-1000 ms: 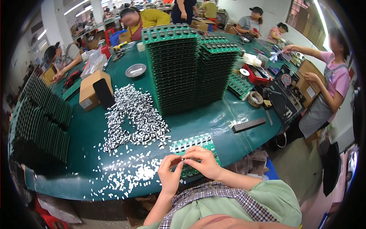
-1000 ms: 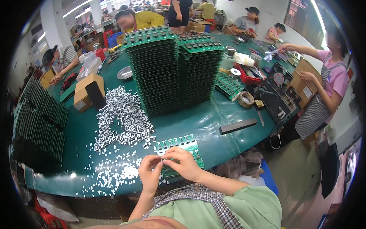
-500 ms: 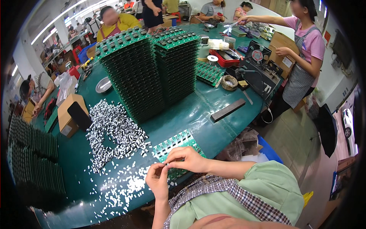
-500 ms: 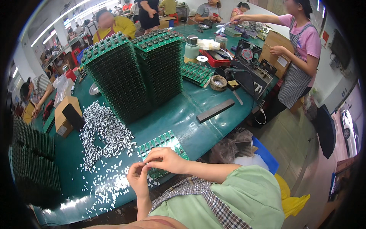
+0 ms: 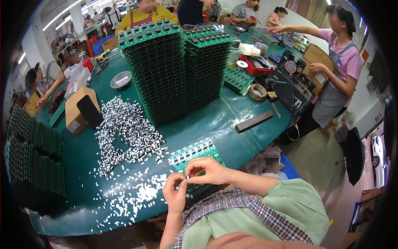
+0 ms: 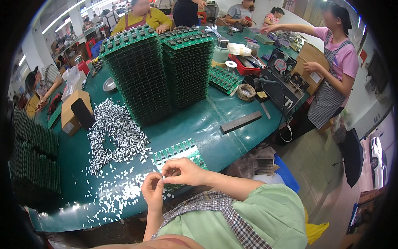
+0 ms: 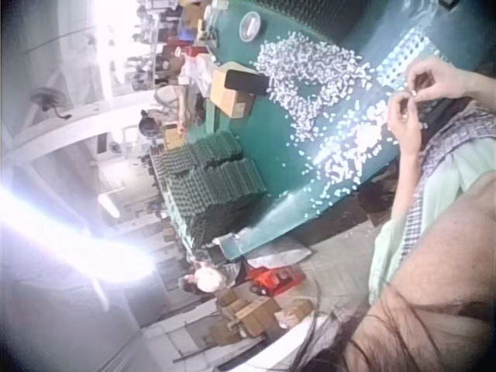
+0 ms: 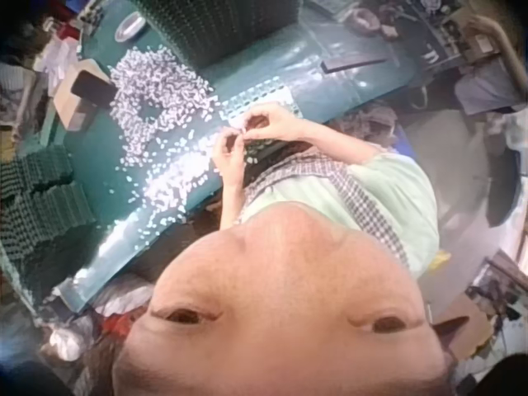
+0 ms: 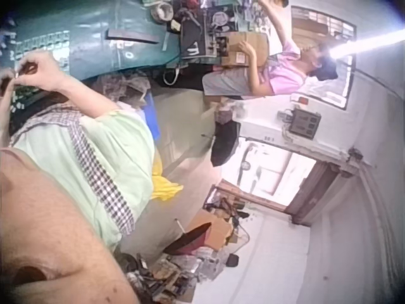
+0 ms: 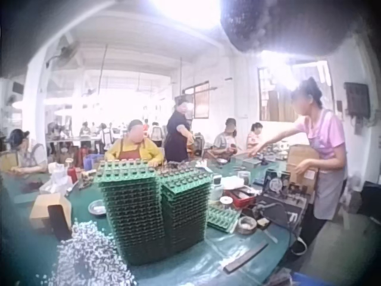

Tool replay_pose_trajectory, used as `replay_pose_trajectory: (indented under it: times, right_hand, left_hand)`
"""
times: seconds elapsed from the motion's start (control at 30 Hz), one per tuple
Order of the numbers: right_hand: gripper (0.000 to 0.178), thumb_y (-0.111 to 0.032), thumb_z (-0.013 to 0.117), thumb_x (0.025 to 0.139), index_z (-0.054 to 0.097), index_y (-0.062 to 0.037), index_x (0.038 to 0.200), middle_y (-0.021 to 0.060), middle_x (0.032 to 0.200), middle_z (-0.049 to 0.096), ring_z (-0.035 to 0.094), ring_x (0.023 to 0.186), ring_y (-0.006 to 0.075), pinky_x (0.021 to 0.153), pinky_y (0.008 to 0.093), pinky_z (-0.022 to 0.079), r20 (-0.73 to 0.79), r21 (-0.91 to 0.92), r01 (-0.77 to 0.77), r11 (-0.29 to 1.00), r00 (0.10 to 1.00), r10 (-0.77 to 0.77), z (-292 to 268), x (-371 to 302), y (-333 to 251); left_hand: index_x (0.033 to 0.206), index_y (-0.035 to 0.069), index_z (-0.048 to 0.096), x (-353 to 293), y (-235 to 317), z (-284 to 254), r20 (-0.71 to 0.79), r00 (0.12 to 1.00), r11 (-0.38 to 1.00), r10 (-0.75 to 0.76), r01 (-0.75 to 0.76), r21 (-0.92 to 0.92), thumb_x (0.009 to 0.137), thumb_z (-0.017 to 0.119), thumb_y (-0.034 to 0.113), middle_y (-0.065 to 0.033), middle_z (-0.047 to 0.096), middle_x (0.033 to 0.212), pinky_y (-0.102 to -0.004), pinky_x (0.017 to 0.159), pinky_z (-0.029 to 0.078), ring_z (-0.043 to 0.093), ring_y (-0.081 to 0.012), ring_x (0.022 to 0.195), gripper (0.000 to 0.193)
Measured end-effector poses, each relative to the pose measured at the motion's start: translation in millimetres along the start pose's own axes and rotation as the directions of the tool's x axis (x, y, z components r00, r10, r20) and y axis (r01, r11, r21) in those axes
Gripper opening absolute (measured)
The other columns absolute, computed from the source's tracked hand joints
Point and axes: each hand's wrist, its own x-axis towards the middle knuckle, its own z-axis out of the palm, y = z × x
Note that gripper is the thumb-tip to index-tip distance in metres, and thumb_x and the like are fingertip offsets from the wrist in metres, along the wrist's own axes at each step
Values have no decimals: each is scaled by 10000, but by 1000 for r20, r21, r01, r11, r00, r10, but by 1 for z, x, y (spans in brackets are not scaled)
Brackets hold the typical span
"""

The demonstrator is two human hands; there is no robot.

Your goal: The person inserts small electronic components by hand into pre-drilled holes on a green circuit board array.

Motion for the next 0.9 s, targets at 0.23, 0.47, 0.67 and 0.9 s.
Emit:
replay_pose_trajectory:
  times: [0.23, 0.47, 0.67, 0.9]
  right_hand:
    - [163, -49, 729, 735, 645, 9, 862, 85, 867, 640, 614, 781, 151, 647, 252, 492, -100, -291, 147, 946, 978, -182, 8, 2, -3]
    - [167, 16, 714, 690, 663, -3, 848, 108, 860, 658, 650, 768, 209, 670, 286, 526, -117, -566, 249, 786, 920, -375, 4, 8, -13]
    - [165, 36, 707, 697, 666, 1, 853, 107, 853, 653, 645, 753, 178, 656, 272, 536, -161, -477, 221, 851, 930, -332, 6, 8, 1]
    - [175, 38, 704, 700, 655, 6, 865, 112, 867, 646, 641, 763, 181, 654, 271, 534, -153, -470, 212, 857, 936, -316, 7, 1, 4]
  left_hand:
    - [811, -18, 556, -4, -2, -2, -96, 995, 997, 41, -34, 74, 783, 594, -37, -60, 548, 804, -230, 682, 449, 533, -116, 748, 50]
    - [890, -17, 656, 13, 17, 0, -63, 967, 921, 246, -213, 326, 728, 653, -66, -121, 640, 860, -269, 692, 492, 628, -196, 782, 169]
    - [855, -9, 660, 9, 3, 0, -100, 937, 878, 336, -273, 393, 699, 693, -58, -109, 645, 811, -277, 641, 489, 627, -205, 730, 167]
    - [836, -19, 644, 3, 0, 3, -121, 932, 873, 343, -268, 408, 699, 689, -62, -111, 646, 795, -280, 632, 489, 628, -208, 714, 151]
